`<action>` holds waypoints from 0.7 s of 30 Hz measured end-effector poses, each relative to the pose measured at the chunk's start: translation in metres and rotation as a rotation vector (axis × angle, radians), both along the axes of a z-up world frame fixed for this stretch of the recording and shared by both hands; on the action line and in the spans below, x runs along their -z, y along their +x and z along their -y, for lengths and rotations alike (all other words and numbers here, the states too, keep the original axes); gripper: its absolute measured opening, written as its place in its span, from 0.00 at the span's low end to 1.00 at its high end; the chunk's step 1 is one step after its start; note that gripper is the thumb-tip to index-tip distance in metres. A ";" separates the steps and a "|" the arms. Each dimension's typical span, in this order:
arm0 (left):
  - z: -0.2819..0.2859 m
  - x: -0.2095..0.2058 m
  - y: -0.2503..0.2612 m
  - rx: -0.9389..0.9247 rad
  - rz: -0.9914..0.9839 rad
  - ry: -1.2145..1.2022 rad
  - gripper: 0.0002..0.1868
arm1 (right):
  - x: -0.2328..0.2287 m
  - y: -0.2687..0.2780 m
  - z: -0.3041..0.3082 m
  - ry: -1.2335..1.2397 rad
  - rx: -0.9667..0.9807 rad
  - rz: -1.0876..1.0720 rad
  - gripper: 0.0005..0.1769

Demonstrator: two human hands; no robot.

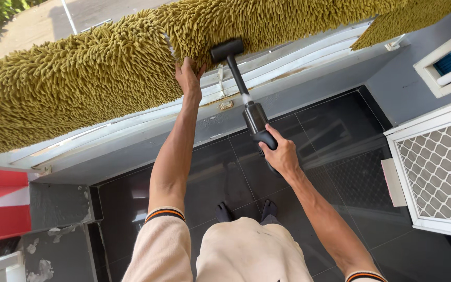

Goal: The person uses a handheld vacuum cleaner to clean a yellow shag rug hanging over a balcony railing. They systematically move the vacuum nozzle across the rug's surface, occasionally adjusting the rug's position with their hands to ensure thorough cleaning.

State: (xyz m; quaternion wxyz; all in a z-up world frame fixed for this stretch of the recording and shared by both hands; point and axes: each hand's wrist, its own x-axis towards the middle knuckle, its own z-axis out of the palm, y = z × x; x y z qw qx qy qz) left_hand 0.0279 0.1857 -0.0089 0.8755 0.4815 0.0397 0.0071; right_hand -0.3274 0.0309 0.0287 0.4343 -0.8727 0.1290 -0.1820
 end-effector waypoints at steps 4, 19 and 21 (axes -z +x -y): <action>-0.003 -0.006 -0.003 0.033 0.020 -0.019 0.33 | 0.004 -0.018 -0.004 0.050 0.015 0.045 0.31; -0.024 0.003 -0.005 0.201 -0.021 -0.316 0.28 | -0.033 0.038 -0.062 -0.044 -0.014 0.153 0.33; -0.026 -0.002 -0.008 0.169 -0.091 -0.367 0.28 | -0.025 0.030 -0.065 -0.046 -0.025 0.145 0.33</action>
